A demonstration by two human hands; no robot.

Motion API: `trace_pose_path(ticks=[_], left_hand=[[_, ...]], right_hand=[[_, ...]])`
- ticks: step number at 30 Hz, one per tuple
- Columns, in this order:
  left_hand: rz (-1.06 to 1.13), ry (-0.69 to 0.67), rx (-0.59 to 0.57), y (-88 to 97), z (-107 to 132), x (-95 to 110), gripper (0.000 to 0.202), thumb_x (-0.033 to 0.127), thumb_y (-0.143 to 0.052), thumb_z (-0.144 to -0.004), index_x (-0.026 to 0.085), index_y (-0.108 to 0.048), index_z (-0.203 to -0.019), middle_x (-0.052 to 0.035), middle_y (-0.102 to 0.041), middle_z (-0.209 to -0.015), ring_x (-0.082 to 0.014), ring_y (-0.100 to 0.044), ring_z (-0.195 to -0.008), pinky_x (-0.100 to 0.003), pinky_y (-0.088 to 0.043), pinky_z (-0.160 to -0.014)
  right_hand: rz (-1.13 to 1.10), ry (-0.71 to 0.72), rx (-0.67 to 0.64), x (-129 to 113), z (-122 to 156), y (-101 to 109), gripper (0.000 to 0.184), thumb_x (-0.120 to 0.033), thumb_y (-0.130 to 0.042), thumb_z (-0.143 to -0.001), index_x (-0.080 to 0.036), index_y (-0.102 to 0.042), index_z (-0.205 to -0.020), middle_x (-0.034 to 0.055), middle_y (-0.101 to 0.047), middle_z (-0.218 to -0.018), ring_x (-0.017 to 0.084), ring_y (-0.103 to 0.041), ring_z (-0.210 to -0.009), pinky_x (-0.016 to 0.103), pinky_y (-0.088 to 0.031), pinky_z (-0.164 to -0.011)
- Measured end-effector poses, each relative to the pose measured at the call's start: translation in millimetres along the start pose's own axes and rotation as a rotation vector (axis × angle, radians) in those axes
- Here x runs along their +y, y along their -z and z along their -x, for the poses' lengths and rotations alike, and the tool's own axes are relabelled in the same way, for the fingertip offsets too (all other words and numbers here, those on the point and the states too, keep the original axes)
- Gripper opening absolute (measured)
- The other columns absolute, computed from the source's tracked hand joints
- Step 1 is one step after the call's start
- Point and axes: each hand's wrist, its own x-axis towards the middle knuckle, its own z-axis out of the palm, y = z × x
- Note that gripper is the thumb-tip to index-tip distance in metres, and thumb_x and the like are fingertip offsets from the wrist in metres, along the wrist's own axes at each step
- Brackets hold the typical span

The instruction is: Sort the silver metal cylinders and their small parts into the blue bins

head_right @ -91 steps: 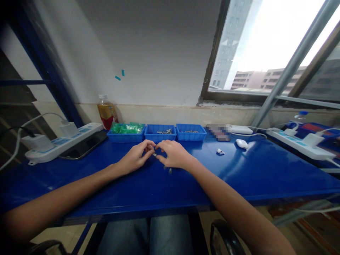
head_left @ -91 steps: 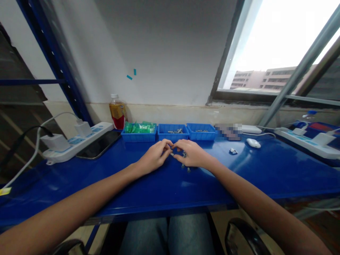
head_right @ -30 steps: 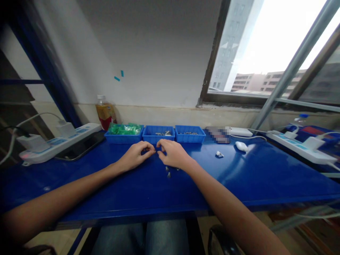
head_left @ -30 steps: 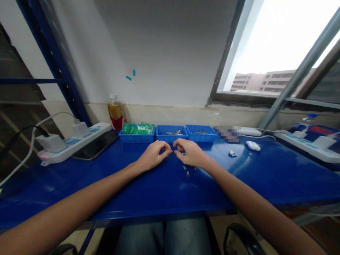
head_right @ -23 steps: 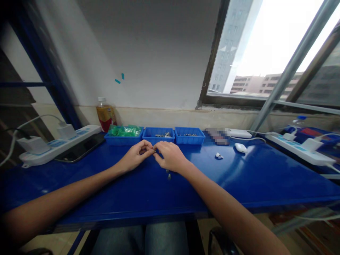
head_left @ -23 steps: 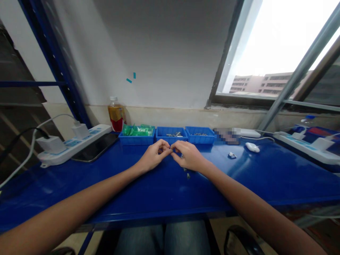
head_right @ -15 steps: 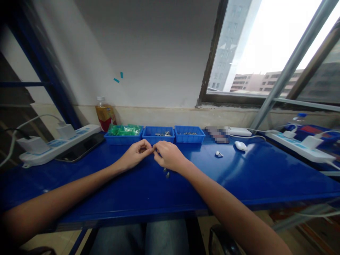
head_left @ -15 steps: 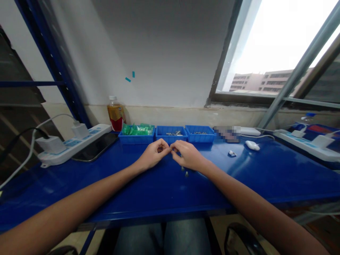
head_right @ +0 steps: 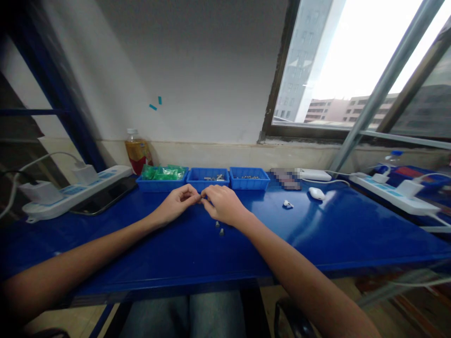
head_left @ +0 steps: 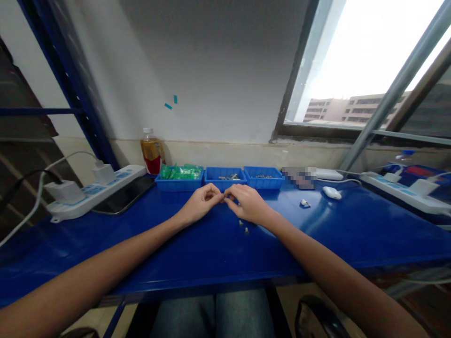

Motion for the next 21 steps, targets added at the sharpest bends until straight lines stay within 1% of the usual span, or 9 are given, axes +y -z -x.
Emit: trace_pose_path(ticks=[4,6,8,12,15,17,19,21], left_hand=[[-0.071,-0.088,-0.019,0.0,2.3,-1.6,0.028,0.040,-0.060,-0.081,0.014,-0.055,-0.090,-0.0014,-0.060,-0.079,-0.0128,-0.057,-0.072,-0.025,-0.046,-0.070],[-0.117,-0.137,-0.020,0.4,3.1,-3.1,0.028,0.037,-0.062,-0.080,0.015,-0.055,-0.097,-0.0011,-0.060,-0.080,-0.0125,-0.056,-0.073,-0.025,-0.046,-0.071],[-0.164,-0.157,-0.020,0.7,3.4,-4.5,0.028,0.036,-0.061,-0.082,0.015,-0.055,-0.098,-0.0008,-0.059,-0.078,-0.0124,-0.056,-0.072,-0.025,-0.046,-0.070],[-0.209,-0.120,-0.022,1.0,2.6,-6.2,0.026,0.039,-0.056,-0.084,0.015,-0.057,-0.093,-0.0013,-0.061,-0.078,-0.0134,-0.057,-0.072,-0.025,-0.046,-0.069],[-0.182,-0.071,0.008,1.3,1.4,-5.7,0.027,0.042,-0.054,-0.085,0.015,-0.057,-0.089,-0.0021,-0.063,-0.079,-0.0147,-0.059,-0.074,-0.026,-0.046,-0.070],[-0.145,-0.037,0.026,1.4,0.7,-4.4,0.030,0.044,-0.052,-0.086,0.015,-0.057,-0.087,-0.0022,-0.063,-0.078,-0.0151,-0.059,-0.074,-0.026,-0.045,-0.070],[-0.108,-0.016,0.027,1.1,0.1,-3.0,0.031,0.045,-0.052,-0.085,0.014,-0.057,-0.085,-0.0018,-0.063,-0.076,-0.0153,-0.060,-0.074,-0.026,-0.045,-0.070],[-0.096,-0.014,0.012,0.7,-0.3,-1.4,0.032,0.046,-0.052,-0.085,0.014,-0.056,-0.083,-0.0015,-0.063,-0.075,-0.0152,-0.059,-0.073,-0.026,-0.046,-0.070]], right_hand=[[-0.049,-0.041,0.027,2.8,-0.4,-1.0,0.007,-0.020,-0.052,-0.088,-0.017,-0.057,-0.087,0.0033,-0.063,-0.080,0.015,-0.056,-0.074,0.025,-0.039,-0.070],[-0.069,-0.060,0.031,5.0,-0.4,-2.6,0.009,-0.021,-0.050,-0.089,-0.017,-0.057,-0.086,0.0035,-0.063,-0.080,0.015,-0.057,-0.075,0.025,-0.039,-0.070],[-0.077,-0.068,0.023,6.4,-0.4,-4.6,0.010,-0.022,-0.049,-0.090,-0.017,-0.057,-0.086,0.0036,-0.064,-0.080,0.015,-0.057,-0.075,0.025,-0.039,-0.070],[-0.076,-0.067,0.005,6.3,-0.5,-6.2,0.013,-0.021,-0.046,-0.091,-0.017,-0.057,-0.086,0.0039,-0.063,-0.081,0.015,-0.057,-0.076,0.025,-0.040,-0.070],[-0.079,-0.088,0.011,5.1,-0.1,-4.6,0.012,-0.024,-0.050,-0.089,-0.016,-0.056,-0.098,0.0026,-0.061,-0.077,0.015,-0.057,-0.073,0.025,-0.040,-0.067],[-0.071,-0.086,0.028,4.1,0.4,-3.9,0.021,-0.024,-0.055,-0.086,-0.016,-0.053,-0.105,0.0012,-0.059,-0.075,0.015,-0.056,-0.071,0.025,-0.040,-0.067],[-0.052,-0.056,0.052,2.5,0.6,-4.0,0.022,-0.023,-0.057,-0.084,-0.017,-0.053,-0.105,0.0012,-0.059,-0.076,0.015,-0.056,-0.072,0.026,-0.041,-0.069],[-0.028,-0.014,0.071,0.5,0.3,-4.3,0.015,-0.021,-0.056,-0.084,-0.018,-0.055,-0.098,0.0019,-0.060,-0.078,0.015,-0.056,-0.074,0.026,-0.040,-0.070]])
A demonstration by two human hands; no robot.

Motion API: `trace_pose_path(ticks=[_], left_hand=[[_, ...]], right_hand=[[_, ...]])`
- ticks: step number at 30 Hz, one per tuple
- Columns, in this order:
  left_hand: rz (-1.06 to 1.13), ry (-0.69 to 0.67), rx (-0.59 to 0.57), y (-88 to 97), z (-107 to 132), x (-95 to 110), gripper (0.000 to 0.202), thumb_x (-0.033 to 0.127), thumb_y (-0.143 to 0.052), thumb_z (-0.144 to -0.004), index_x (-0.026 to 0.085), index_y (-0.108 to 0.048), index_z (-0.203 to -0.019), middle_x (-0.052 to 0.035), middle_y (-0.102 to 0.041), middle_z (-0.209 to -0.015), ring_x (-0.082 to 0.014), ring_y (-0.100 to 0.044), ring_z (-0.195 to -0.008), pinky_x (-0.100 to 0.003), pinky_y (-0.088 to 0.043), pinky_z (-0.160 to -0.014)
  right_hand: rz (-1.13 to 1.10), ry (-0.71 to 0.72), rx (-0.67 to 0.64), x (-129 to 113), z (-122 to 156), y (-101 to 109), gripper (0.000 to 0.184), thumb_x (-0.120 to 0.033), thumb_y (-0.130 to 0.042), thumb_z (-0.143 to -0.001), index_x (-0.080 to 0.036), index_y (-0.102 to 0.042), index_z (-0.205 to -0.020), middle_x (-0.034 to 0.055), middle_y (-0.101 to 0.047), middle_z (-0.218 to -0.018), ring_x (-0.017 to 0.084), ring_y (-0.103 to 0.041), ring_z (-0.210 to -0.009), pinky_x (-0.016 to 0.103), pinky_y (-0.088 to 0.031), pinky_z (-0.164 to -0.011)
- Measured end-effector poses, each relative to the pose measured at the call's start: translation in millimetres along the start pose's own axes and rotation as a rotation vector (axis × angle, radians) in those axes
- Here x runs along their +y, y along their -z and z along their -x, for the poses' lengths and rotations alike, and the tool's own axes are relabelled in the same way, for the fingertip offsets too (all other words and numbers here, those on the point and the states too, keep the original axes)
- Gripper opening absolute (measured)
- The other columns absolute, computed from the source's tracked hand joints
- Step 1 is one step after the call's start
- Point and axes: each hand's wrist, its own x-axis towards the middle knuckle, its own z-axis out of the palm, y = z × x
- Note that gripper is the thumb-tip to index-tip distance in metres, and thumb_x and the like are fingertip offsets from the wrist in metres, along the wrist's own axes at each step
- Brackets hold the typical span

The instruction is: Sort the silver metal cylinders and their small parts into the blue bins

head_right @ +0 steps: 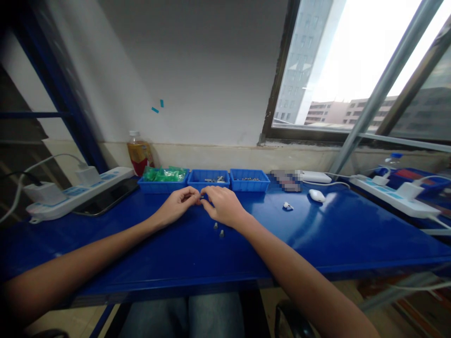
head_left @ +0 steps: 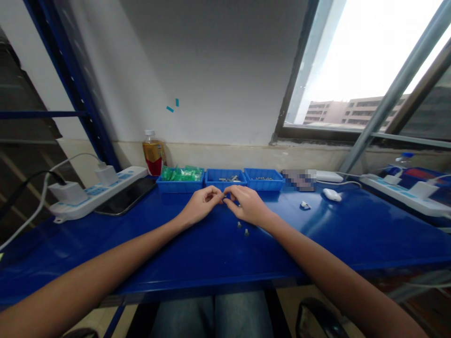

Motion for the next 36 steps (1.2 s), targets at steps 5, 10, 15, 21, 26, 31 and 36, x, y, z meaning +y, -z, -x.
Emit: trace_pose_path(ticks=[5,10,15,21,26,31,36], left_hand=[[-0.163,-0.048,-0.074,-2.9,3.9,9.2,0.032,0.042,-0.043,-0.091,0.015,-0.059,-0.086,-0.0039,-0.065,-0.082,-0.0163,-0.059,-0.077,-0.028,-0.046,-0.072],[-0.523,-0.388,-0.312,-14.2,20.0,26.9,0.025,0.026,-0.047,-0.091,0.020,-0.060,-0.111,-0.0068,-0.062,-0.106,-0.0198,-0.053,-0.100,-0.033,-0.041,-0.090],[-0.689,-0.477,-0.471,-20.4,28.6,34.3,0.022,0.027,-0.047,-0.091,0.023,-0.062,-0.108,-0.0064,-0.060,-0.100,-0.0188,-0.053,-0.092,-0.032,-0.041,-0.085],[-0.617,-0.406,-0.402,-11.9,21.9,26.5,0.009,0.017,-0.047,-0.087,0.018,-0.057,-0.089,-0.0035,-0.059,-0.088,-0.0162,-0.053,-0.084,-0.027,-0.042,-0.078],[-0.513,-0.291,-0.129,-5.0,13.1,15.6,0.004,0.022,-0.049,-0.085,0.018,-0.050,-0.084,-0.0021,-0.058,-0.083,-0.0156,-0.054,-0.078,-0.028,-0.043,-0.073],[-0.338,-0.197,-0.010,-1.8,9.7,12.9,0.011,0.028,-0.046,-0.088,0.019,-0.044,-0.081,-0.0006,-0.058,-0.081,-0.0134,-0.055,-0.074,-0.026,-0.044,-0.070],[-0.304,-0.176,0.041,-4.9,11.7,13.0,0.014,0.031,-0.044,-0.089,0.019,-0.041,-0.082,0.0013,-0.054,-0.077,-0.0113,-0.051,-0.067,-0.023,-0.040,-0.062]], right_hand=[[0.023,0.010,0.037,5.7,-3.1,6.7,0.007,-0.023,-0.053,-0.086,-0.018,-0.058,-0.088,0.0016,-0.061,-0.075,0.014,-0.056,-0.071,0.025,-0.039,-0.069],[0.198,-0.273,0.168,55.3,-1.4,23.7,0.018,-0.031,-0.048,-0.089,-0.017,-0.060,-0.084,0.0026,-0.060,-0.069,0.016,-0.057,-0.067,0.025,-0.038,-0.066],[0.433,-0.558,0.167,103.7,9.6,28.6,0.020,-0.031,-0.051,-0.086,-0.016,-0.060,-0.095,0.0072,-0.064,-0.076,0.022,-0.059,-0.077,0.028,-0.038,-0.066],[0.150,-0.356,0.111,62.9,4.5,17.1,0.014,-0.025,-0.050,-0.086,-0.017,-0.058,-0.093,0.0015,-0.059,-0.068,0.017,-0.056,-0.069,0.026,-0.039,-0.068],[-0.071,-0.095,-0.052,14.4,-1.0,4.9,0.008,-0.016,-0.050,-0.084,-0.018,-0.055,-0.090,0.0023,-0.059,-0.076,0.015,-0.055,-0.072,0.026,-0.040,-0.069],[-0.150,-0.039,-0.066,7.3,1.3,1.7,0.015,-0.013,-0.049,-0.081,-0.017,-0.050,-0.096,0.0041,-0.059,-0.083,0.015,-0.055,-0.074,0.027,-0.042,-0.070],[-0.103,0.012,-0.094,5.4,2.1,5.5,0.012,-0.016,-0.052,-0.080,-0.018,-0.052,-0.092,0.0035,-0.059,-0.083,0.015,-0.056,-0.076,0.027,-0.042,-0.072]])
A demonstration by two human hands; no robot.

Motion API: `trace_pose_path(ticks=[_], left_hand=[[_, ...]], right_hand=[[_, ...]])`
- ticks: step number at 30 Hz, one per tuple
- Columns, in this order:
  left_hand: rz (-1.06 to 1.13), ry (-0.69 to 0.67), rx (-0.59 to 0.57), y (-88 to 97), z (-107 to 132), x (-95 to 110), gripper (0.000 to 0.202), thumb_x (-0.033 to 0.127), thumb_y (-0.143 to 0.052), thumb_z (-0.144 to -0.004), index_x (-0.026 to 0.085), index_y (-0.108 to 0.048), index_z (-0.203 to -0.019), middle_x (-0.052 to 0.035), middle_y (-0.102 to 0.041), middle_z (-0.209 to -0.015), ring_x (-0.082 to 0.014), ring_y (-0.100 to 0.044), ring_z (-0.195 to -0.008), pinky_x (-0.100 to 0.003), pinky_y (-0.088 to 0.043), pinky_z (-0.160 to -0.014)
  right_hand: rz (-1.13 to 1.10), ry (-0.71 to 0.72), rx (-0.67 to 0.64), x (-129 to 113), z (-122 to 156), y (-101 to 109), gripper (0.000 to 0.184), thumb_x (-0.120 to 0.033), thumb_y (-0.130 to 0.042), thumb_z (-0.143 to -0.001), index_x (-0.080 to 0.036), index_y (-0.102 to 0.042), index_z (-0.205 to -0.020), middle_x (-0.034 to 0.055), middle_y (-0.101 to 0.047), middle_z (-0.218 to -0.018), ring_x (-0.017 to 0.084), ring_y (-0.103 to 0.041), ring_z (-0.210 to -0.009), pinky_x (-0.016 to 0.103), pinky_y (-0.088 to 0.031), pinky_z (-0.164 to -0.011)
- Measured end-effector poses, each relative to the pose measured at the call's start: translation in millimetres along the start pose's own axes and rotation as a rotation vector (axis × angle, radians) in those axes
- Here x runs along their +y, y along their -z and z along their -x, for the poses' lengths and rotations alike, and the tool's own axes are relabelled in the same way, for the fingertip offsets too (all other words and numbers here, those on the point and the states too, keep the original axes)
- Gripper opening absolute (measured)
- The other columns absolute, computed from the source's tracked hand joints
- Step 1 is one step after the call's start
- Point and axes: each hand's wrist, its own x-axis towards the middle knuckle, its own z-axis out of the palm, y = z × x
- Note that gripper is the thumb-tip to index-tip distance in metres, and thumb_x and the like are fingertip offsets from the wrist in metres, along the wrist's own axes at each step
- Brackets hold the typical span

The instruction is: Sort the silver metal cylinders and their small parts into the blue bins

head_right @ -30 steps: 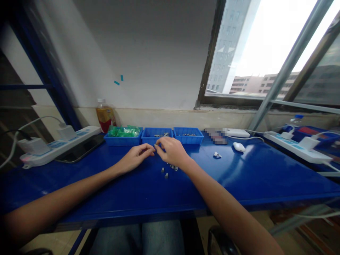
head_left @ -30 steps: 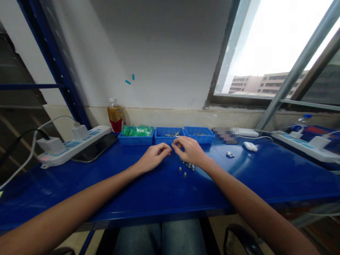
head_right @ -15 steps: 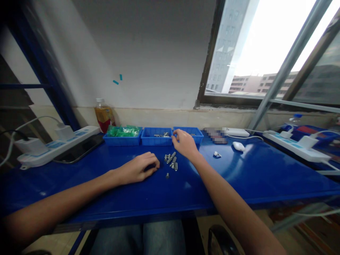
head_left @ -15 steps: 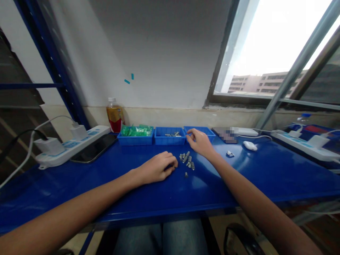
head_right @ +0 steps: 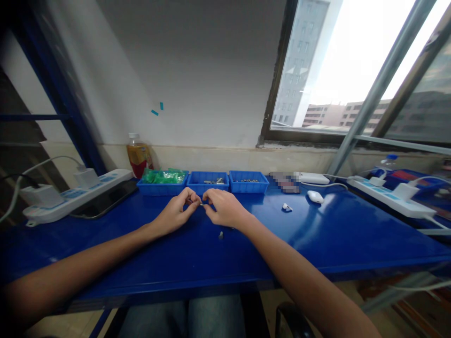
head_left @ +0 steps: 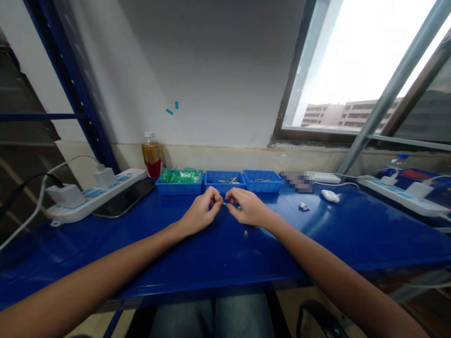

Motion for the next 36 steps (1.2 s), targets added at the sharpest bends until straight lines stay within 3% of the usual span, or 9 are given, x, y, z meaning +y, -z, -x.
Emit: trace_pose_path(ticks=[9,15,18,23,26,33,36], left_hand=[[0.010,0.016,0.008,-0.5,0.5,2.3,0.015,0.033,-0.044,-0.090,0.018,-0.043,-0.085,0.0018,-0.052,-0.075,-0.0113,-0.051,-0.065,-0.024,-0.041,-0.061],[-0.069,-0.054,-0.021,-0.3,1.7,-1.1,0.017,0.031,-0.048,-0.089,0.019,-0.049,-0.101,-0.0030,-0.062,-0.088,-0.0162,-0.059,-0.081,-0.027,-0.044,-0.071],[-0.220,-0.102,-0.021,0.2,1.9,-4.2,0.016,0.031,-0.051,-0.087,0.020,-0.054,-0.097,-0.0027,-0.064,-0.085,-0.0186,-0.059,-0.083,-0.031,-0.042,-0.074],[-0.280,-0.078,-0.018,2.2,0.9,-1.7,0.017,0.033,-0.048,-0.088,0.019,-0.057,-0.090,-0.0022,-0.065,-0.079,-0.0184,-0.059,-0.078,-0.030,-0.040,-0.072],[-0.249,-0.039,-0.018,3.4,0.3,-0.3,0.019,0.033,-0.045,-0.090,0.019,-0.058,-0.089,-0.0028,-0.065,-0.079,-0.0176,-0.059,-0.076,-0.028,-0.040,-0.068],[-0.232,-0.048,-0.059,5.2,-0.1,1.0,0.027,0.034,-0.041,-0.092,0.018,-0.060,-0.083,-0.0023,-0.065,-0.073,-0.0158,-0.059,-0.068,-0.026,-0.040,-0.063],[-0.251,-0.054,-0.043,4.7,0.2,1.6,0.021,0.034,-0.047,-0.089,0.019,-0.058,-0.097,-0.0012,-0.066,-0.074,-0.0161,-0.061,-0.069,-0.026,-0.040,-0.064]], right_hand=[[0.142,0.027,0.047,-7.1,-0.9,-1.3,0.005,-0.020,-0.055,-0.080,-0.018,-0.056,-0.084,0.0020,-0.060,-0.075,0.015,-0.054,-0.070,0.027,-0.038,-0.069],[-0.148,-0.169,0.042,0.0,-3.6,-6.8,0.004,-0.017,-0.053,-0.081,-0.017,-0.057,-0.080,-0.0010,-0.059,-0.066,0.011,-0.054,-0.062,0.022,-0.039,-0.061],[-0.241,-0.215,0.025,2.2,-4.3,-7.9,0.007,-0.016,-0.051,-0.081,-0.016,-0.058,-0.078,-0.0013,-0.060,-0.065,0.010,-0.054,-0.060,0.022,-0.039,-0.059],[-0.214,-0.194,0.014,0.8,-2.7,-7.3,0.007,-0.020,-0.052,-0.083,-0.017,-0.057,-0.086,-0.0032,-0.056,-0.062,0.010,-0.051,-0.055,0.022,-0.039,-0.058],[-0.165,-0.126,0.026,-1.0,-1.6,-5.8,0.020,-0.019,-0.056,-0.080,-0.017,-0.054,-0.100,-0.0046,-0.053,-0.064,0.010,-0.050,-0.057,0.022,-0.038,-0.059],[-0.096,-0.072,0.039,-3.6,-2.3,-3.7,0.006,-0.019,-0.052,-0.085,-0.017,-0.057,-0.087,-0.0011,-0.056,-0.068,0.012,-0.052,-0.063,0.023,-0.039,-0.062],[-0.108,-0.130,0.058,-1.3,-2.8,-5.2,0.010,-0.022,-0.050,-0.087,-0.017,-0.058,-0.087,-0.0006,-0.058,-0.067,0.012,-0.053,-0.061,0.023,-0.039,-0.061]])
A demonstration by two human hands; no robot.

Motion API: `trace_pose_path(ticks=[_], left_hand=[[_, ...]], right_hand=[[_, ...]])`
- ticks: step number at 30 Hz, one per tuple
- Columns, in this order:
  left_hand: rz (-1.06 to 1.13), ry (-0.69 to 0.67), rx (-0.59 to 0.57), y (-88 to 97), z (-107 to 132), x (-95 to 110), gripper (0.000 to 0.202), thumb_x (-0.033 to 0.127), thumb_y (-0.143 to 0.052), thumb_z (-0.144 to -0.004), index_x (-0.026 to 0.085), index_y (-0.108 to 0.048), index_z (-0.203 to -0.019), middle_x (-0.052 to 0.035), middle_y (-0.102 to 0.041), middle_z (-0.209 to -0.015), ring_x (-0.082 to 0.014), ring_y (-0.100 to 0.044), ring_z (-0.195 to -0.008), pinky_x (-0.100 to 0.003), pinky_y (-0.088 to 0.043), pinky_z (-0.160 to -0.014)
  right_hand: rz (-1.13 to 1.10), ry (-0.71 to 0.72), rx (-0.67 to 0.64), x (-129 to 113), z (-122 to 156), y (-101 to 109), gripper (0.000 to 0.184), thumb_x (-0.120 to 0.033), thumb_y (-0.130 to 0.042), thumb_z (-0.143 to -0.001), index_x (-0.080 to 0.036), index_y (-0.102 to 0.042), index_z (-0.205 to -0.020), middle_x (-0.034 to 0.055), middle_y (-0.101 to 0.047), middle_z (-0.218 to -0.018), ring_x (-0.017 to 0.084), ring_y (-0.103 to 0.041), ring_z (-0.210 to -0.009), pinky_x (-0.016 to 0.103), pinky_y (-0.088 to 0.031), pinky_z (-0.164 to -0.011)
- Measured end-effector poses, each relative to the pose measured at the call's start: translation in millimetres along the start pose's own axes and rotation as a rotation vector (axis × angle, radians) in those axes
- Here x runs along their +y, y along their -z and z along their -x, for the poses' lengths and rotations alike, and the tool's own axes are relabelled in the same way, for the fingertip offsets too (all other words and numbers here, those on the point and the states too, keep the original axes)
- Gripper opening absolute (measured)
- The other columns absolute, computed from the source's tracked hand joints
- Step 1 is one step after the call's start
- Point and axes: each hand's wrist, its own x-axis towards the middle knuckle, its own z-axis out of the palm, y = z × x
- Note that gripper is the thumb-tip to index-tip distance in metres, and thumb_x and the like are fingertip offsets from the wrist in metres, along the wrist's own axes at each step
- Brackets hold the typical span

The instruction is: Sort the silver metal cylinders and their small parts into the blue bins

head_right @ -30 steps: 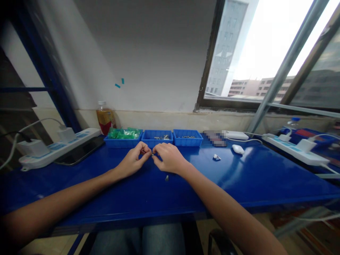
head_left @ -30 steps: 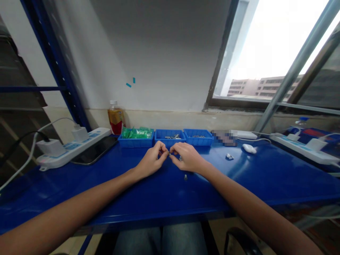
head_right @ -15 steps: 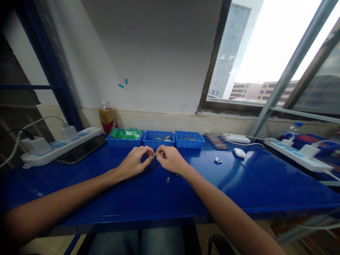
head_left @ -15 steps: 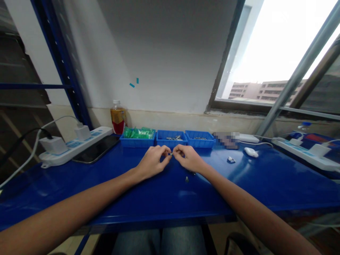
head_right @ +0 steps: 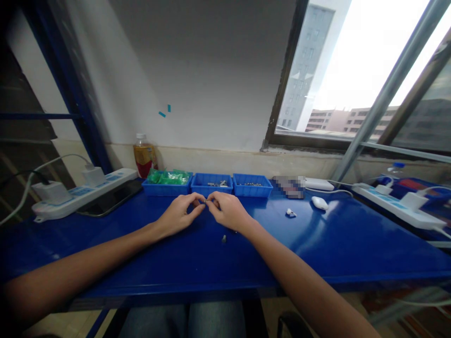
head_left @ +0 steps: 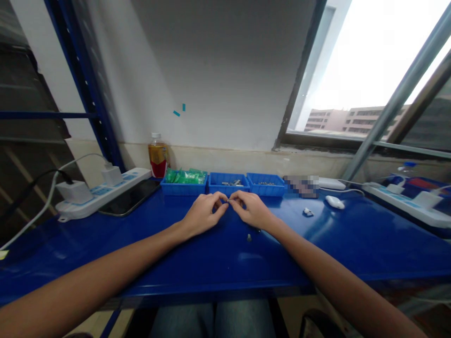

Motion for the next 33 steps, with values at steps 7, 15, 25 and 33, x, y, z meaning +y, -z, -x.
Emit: trace_pose_path(ticks=[7,15,25,33], left_hand=[[-0.069,-0.014,0.069,-0.6,1.2,1.2,0.019,0.036,-0.050,-0.088,0.021,-0.058,-0.094,0.0007,-0.067,-0.071,-0.0159,-0.062,-0.068,-0.029,-0.040,-0.073],[0.017,0.047,0.063,2.0,0.3,2.3,0.024,0.036,-0.045,-0.091,0.018,-0.060,-0.086,-0.0002,-0.064,-0.068,-0.0140,-0.058,-0.062,-0.023,-0.037,-0.059],[-0.034,-0.060,-0.125,1.5,4.1,8.9,0.026,0.036,-0.041,-0.093,0.018,-0.060,-0.095,-0.0035,-0.067,-0.084,-0.0171,-0.060,-0.077,-0.028,-0.043,-0.072],[-0.175,-0.522,-0.395,-2.9,17.6,43.2,0.036,0.031,-0.041,-0.094,0.021,-0.049,-0.128,-0.0077,-0.057,-0.127,-0.0221,-0.053,-0.109,-0.035,-0.042,-0.091]], right_hand=[[0.009,0.006,-0.044,2.1,0.0,-2.9,0.014,-0.022,-0.048,-0.089,-0.017,-0.061,-0.086,0.0007,-0.062,-0.069,0.012,-0.055,-0.062,0.023,-0.038,-0.060],[-0.045,0.077,0.003,-3.5,0.9,-0.1,0.019,-0.018,-0.054,-0.083,-0.017,-0.054,-0.101,-0.0034,-0.053,-0.065,0.011,-0.052,-0.061,0.022,-0.040,-0.062],[0.082,-0.005,0.197,20.8,-4.1,16.3,0.016,-0.025,-0.044,-0.090,-0.017,-0.057,-0.091,0.0038,-0.063,-0.077,0.015,-0.058,-0.070,0.024,-0.041,-0.067],[0.451,-0.479,0.500,103.0,9.5,65.8,0.026,-0.036,-0.047,-0.086,-0.016,-0.063,-0.087,0.0054,-0.062,-0.068,0.020,-0.056,-0.066,0.029,-0.037,-0.063]])
